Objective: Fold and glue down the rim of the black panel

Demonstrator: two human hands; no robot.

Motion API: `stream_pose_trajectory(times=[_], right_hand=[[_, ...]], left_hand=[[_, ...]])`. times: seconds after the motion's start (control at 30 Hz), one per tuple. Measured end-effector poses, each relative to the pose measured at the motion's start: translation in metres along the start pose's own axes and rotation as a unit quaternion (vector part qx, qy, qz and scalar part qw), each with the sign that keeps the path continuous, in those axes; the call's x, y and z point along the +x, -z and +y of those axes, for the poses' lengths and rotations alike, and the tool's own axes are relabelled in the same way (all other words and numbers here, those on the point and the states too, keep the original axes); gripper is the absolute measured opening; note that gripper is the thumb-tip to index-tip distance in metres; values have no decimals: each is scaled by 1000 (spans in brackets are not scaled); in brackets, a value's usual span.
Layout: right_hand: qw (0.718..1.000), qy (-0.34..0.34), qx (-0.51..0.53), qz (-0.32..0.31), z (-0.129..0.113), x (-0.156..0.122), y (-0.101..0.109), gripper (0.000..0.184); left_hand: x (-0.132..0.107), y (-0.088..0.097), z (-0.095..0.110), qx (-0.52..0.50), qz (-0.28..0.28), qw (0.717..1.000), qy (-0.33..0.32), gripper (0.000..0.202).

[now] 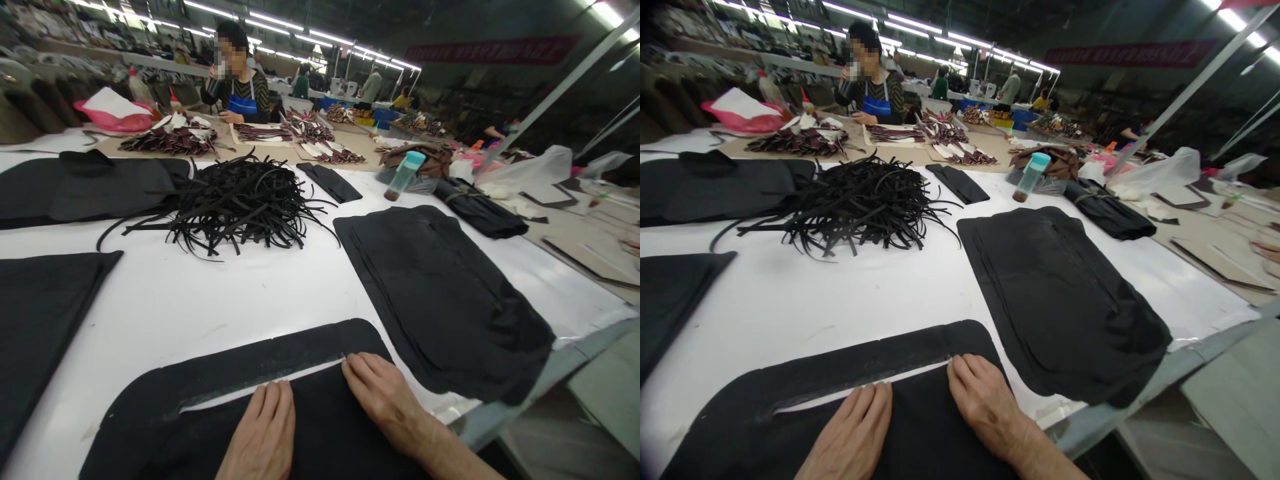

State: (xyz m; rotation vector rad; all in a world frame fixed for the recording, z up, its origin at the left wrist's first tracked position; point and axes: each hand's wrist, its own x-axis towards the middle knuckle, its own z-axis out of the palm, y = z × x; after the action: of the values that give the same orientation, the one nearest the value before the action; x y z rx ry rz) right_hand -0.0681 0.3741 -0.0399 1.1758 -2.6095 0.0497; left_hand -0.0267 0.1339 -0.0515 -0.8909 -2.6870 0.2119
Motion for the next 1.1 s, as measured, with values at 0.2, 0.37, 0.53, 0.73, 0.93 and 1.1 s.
stream_pose_trajectory(times=[0.2, 0.37, 0.53, 0.73, 0.93, 1.1], right_hand=[[991, -89, 87, 42, -5, -5, 9, 30], [989, -112, 96, 13, -9, -7, 9, 30], [992, -114, 58, -17, -11, -8, 3, 34], [992, -104, 56, -35, -10, -8, 5, 40], [993, -109, 17, -43, -12, -7, 2, 43], [994, -105, -23, -32, -14, -7, -2, 42]], left_hand=[[14, 6, 9, -2, -38, 999, 6, 37], [18, 11, 14, -17, -71, 997, 33, 42], [13, 6, 16, -26, -23, 999, 31, 36], [20, 12, 15, -12, -50, 999, 14, 37], [33, 17, 22, -15, -90, 995, 50, 42], [41, 14, 30, -12, -112, 992, 53, 48]])
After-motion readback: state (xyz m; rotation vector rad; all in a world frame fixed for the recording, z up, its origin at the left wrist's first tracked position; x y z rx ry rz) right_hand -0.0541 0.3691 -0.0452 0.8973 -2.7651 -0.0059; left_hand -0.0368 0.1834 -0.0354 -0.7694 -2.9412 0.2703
